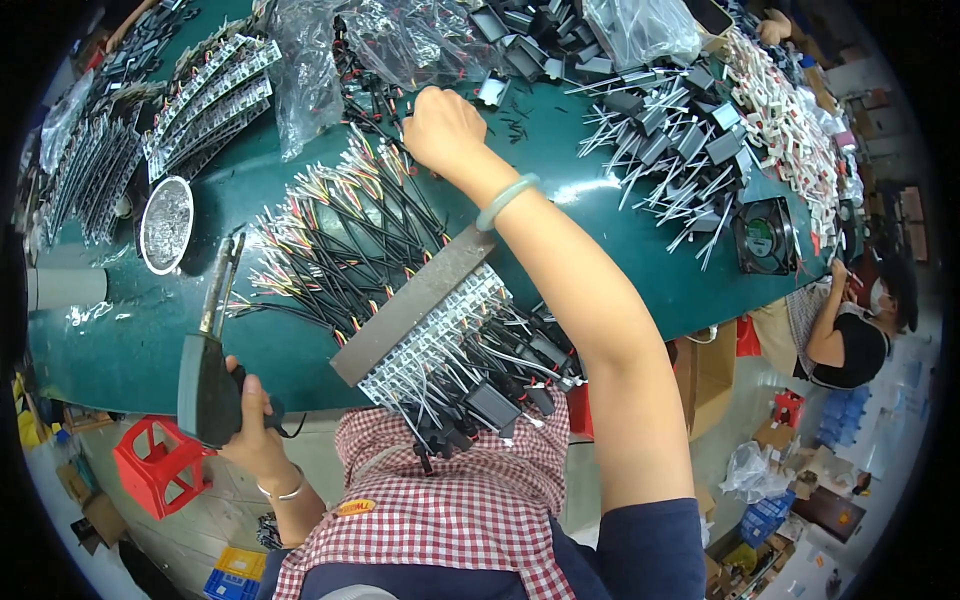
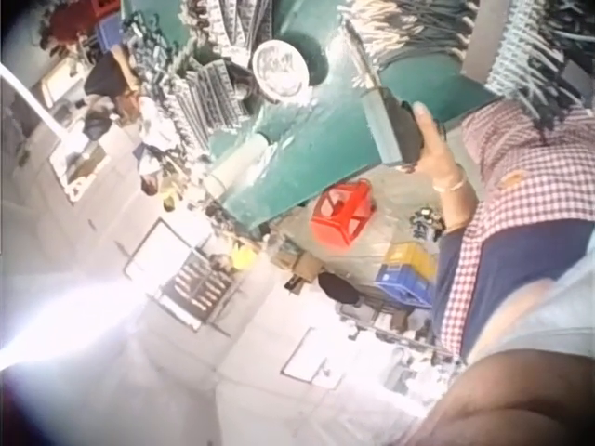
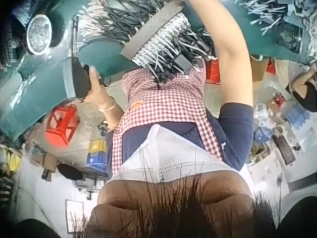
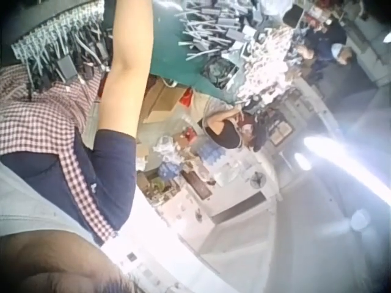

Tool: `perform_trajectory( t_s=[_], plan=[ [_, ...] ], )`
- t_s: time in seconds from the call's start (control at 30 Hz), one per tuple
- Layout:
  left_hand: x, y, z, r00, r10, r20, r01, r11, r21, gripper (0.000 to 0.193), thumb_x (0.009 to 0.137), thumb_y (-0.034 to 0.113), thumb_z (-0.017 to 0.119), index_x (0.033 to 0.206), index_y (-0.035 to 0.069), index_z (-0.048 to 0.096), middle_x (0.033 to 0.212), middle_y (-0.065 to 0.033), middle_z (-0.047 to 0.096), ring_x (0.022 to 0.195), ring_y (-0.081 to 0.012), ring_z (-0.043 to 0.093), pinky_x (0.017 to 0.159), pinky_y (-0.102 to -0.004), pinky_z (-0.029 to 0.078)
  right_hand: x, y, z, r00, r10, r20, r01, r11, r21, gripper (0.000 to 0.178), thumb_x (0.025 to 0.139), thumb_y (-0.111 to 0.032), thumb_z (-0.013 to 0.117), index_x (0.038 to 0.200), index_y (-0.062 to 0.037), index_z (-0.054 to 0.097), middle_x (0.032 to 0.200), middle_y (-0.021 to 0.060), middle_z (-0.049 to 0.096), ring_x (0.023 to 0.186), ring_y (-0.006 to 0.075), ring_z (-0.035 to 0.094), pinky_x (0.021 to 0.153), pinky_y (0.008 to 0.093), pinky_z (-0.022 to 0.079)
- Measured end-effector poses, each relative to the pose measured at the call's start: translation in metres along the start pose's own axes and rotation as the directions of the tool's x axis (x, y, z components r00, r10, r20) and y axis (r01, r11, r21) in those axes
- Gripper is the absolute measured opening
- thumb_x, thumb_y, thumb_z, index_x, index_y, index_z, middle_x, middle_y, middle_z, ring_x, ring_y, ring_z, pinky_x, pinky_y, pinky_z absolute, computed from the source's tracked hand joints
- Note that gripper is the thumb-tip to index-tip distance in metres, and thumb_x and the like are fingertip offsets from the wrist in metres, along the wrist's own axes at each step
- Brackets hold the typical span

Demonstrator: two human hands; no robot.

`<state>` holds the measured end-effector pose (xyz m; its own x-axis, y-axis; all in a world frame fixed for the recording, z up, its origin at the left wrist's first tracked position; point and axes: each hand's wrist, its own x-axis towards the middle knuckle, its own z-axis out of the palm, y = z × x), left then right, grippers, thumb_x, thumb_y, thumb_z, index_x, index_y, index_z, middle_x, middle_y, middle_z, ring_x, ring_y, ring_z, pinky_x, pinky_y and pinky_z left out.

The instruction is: The person solders wire connections onto electronic circuit boards using a handheld soldering tool while positioning the wires by hand.

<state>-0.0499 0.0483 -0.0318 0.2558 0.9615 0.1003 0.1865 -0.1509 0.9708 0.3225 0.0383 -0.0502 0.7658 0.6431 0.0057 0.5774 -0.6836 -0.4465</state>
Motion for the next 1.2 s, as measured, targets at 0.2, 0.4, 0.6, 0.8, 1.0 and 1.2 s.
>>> perform_trajectory(
  t_s=[0.2,0.4,0.6,0.8,1.0,1.2],
  plan=[
    [-0.009,0.019,0.013,0.994,-0.110,-0.002,0.108,0.981,-0.162,0.040,0.083,-0.005,0.067,0.121,-0.008,0.056,0.106,-0.0178,0.066,0.059,-0.0096,0.051,0.052,-0.0220,0.041,-0.043,-0.011,-0.016,0.953,-0.279,-0.121,0.300,0.927,0.225,0.013,0.092,-0.011,0.060,0.100,-0.0010,0.057,0.097,0.0193,0.063,0.089,0.0422,0.062,0.076,0.0494,0.049],
    [0.000,0.044,0.035,0.940,-0.124,0.318,0.280,0.812,-0.512,0.053,0.078,-0.010,0.074,0.127,-0.004,0.056,0.116,-0.0157,0.065,0.076,-0.0142,0.065,0.064,-0.0266,0.056,-0.179,-0.051,-0.069,0.846,-0.524,-0.103,0.519,0.762,0.388,0.013,0.084,0.007,0.065,0.095,0.0023,0.059,0.086,0.0139,0.059,0.076,0.0296,0.059,0.068,0.0354,0.048],
    [-0.004,0.048,0.048,0.875,-0.023,0.484,0.282,0.836,-0.470,0.050,0.079,-0.008,0.076,0.125,-0.005,0.057,0.111,-0.0124,0.067,0.089,-0.0162,0.069,0.078,-0.0295,0.058,-0.234,-0.050,-0.059,0.891,-0.454,-0.031,0.388,0.721,0.574,0.015,0.085,0.005,0.065,0.099,0.0018,0.060,0.090,0.0152,0.057,0.076,0.0328,0.061,0.065,0.0386,0.050],
    [-0.013,0.046,0.041,0.819,-0.017,0.573,0.364,0.788,-0.497,0.048,0.081,-0.007,0.074,0.125,-0.005,0.056,0.114,-0.0141,0.065,0.088,-0.0170,0.068,0.076,-0.0292,0.058,-0.259,-0.044,-0.054,0.934,-0.279,0.221,-0.038,0.540,0.841,0.012,0.090,0.002,0.064,0.100,0.0034,0.059,0.086,0.0090,0.059,0.075,0.0175,0.060,0.064,0.0279,0.049],
    [-0.017,0.036,0.037,0.773,0.001,0.635,0.403,0.772,-0.492,0.049,0.080,-0.012,0.068,0.126,-0.005,0.055,0.117,-0.0146,0.064,0.091,-0.0156,0.066,0.078,-0.0286,0.056,-0.277,-0.052,-0.045,0.929,-0.164,0.332,-0.267,0.327,0.907,0.020,0.089,0.002,0.067,0.108,0.0032,0.059,0.089,0.0057,0.059,0.077,0.0103,0.059,0.066,0.0230,0.051],
    [-0.029,0.038,0.046,0.846,-0.084,0.526,0.327,0.861,-0.389,0.052,0.071,-0.010,0.066,0.122,-0.007,0.055,0.113,-0.0175,0.063,0.077,-0.0163,0.063,0.068,-0.0284,0.051,-0.278,-0.050,-0.039,0.964,-0.251,-0.090,0.230,0.612,0.757,0.021,0.082,0.008,0.071,0.101,0.0033,0.064,0.089,0.0111,0.062,0.070,0.0135,0.063,0.052,0.0230,0.051]
  ],
)
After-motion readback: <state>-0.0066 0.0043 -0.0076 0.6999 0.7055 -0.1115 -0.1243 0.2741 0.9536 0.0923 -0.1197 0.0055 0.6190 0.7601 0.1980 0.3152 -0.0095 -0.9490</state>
